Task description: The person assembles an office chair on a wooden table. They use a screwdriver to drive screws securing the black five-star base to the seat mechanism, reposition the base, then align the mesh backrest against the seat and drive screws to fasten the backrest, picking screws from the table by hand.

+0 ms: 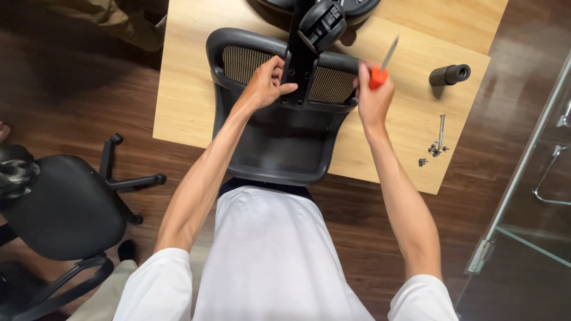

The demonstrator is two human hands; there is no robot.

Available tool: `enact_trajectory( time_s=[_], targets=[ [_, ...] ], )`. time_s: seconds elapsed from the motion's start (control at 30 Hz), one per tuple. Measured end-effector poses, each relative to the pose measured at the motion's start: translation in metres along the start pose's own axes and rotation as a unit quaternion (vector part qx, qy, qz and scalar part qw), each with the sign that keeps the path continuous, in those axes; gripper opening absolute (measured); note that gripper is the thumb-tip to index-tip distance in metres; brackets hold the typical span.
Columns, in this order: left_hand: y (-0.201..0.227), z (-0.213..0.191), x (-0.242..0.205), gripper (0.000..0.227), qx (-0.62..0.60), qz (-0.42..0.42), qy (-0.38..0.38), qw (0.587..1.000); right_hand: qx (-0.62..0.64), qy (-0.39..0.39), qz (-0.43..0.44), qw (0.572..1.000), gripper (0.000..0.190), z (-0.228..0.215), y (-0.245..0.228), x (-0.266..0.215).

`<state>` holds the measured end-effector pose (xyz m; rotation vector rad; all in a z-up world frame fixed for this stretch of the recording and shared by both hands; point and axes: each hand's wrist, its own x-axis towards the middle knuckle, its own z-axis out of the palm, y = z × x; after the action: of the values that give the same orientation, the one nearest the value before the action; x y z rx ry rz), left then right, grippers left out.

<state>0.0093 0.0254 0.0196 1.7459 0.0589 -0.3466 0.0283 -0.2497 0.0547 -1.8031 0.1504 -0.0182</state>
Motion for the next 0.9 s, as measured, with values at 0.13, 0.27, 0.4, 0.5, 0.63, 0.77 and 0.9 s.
enact_trajectory(
  time_s=[0.13, 0.27, 0.4, 0.5, 0.63, 0.77, 0.9],
  targets=[
    [-0.003, 0.002, -0.001, 0.038, 0.018, 0.012, 0.006, 1.000, -0.126, -0.001, 0.008, 0.992, 0.021, -0.029, 0.028, -0.069],
    [-0.006, 0.007, -0.004, 0.038, 0.045, 0.022, 0.029, 0.998, -0.270, -0.083, -0.032, 0.959, 0.010, -0.045, 0.065, -0.118],
    [-0.011, 0.007, -0.002, 0.037, 0.048, 0.027, 0.038, 0.998, -0.338, -0.142, -0.111, 0.924, 0.045, -0.037, 0.081, -0.135],
    [-0.013, 0.003, 0.001, 0.038, 0.043, 0.034, 0.030, 0.998, -0.422, -0.163, -0.081, 0.888, 0.051, -0.017, 0.082, -0.132],
    [-0.016, 0.002, 0.002, 0.038, 0.030, 0.024, 0.033, 0.999, -0.410, -0.124, -0.091, 0.899, 0.038, -0.002, 0.108, -0.129],
    [-0.013, 0.003, 0.001, 0.038, 0.037, 0.026, 0.041, 0.998, -0.399, -0.117, -0.076, 0.906, 0.034, -0.001, 0.122, -0.129],
    [-0.013, 0.004, 0.001, 0.036, 0.038, 0.021, 0.046, 0.998, -0.408, -0.118, -0.098, 0.900, 0.030, -0.002, 0.124, -0.129]
  ],
)
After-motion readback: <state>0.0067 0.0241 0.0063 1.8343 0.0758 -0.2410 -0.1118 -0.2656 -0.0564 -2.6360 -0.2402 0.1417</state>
